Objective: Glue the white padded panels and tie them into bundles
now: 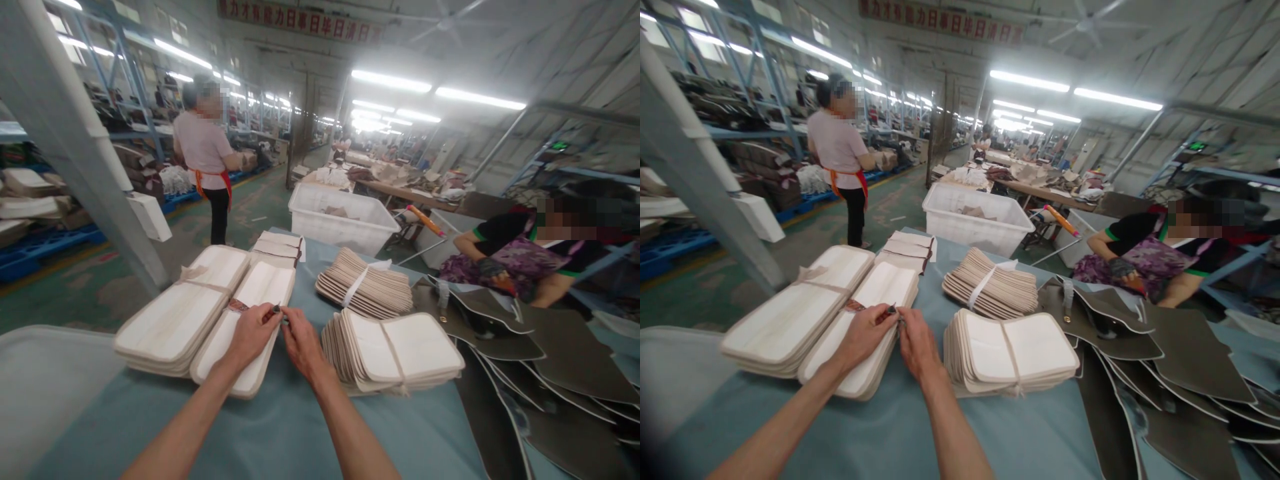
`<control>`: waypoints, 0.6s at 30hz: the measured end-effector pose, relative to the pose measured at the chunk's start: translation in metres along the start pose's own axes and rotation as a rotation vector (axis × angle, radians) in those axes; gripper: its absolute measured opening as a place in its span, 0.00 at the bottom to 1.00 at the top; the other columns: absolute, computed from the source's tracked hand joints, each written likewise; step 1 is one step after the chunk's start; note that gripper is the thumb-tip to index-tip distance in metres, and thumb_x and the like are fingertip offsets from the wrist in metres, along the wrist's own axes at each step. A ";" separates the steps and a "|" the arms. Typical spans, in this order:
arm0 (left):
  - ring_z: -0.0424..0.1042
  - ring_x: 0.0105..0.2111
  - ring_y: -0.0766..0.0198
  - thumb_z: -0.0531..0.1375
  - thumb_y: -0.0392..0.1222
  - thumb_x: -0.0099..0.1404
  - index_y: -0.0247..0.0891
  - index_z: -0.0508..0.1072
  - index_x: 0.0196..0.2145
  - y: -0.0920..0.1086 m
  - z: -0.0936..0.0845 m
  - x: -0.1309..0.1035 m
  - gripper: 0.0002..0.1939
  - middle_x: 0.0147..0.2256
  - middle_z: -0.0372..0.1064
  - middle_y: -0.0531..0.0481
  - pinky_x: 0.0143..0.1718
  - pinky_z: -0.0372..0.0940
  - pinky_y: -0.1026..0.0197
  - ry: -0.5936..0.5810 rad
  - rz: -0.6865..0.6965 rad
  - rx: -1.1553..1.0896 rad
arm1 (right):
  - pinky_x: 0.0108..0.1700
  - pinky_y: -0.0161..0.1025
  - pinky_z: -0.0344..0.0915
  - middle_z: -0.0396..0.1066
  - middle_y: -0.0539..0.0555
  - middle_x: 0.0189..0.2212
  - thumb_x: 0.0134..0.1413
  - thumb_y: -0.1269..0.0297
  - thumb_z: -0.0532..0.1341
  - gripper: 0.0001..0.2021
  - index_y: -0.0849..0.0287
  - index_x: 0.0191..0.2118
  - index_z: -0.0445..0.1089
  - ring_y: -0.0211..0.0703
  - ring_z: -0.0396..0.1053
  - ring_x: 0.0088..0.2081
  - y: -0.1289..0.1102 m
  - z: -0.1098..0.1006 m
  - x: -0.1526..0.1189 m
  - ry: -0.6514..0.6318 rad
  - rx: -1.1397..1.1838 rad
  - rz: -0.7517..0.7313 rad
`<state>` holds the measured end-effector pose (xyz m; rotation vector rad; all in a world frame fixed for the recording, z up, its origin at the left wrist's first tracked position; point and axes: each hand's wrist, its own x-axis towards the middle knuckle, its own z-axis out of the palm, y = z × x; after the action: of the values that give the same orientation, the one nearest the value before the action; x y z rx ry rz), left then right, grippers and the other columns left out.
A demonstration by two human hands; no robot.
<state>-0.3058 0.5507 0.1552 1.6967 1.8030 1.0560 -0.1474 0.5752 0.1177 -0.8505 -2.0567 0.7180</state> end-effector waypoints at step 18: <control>0.72 0.30 0.57 0.57 0.53 0.65 0.42 0.71 0.31 0.003 -0.007 -0.003 0.13 0.27 0.73 0.51 0.35 0.62 0.57 -0.031 -0.008 -0.082 | 0.41 0.38 0.63 0.74 0.55 0.37 0.72 0.64 0.52 0.11 0.57 0.40 0.70 0.44 0.71 0.38 -0.014 -0.015 0.016 -0.022 -0.221 0.132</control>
<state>-0.3093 0.5459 0.1613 1.6479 1.7219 1.0794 -0.1471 0.5812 0.1429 -1.1161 -2.1420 0.5786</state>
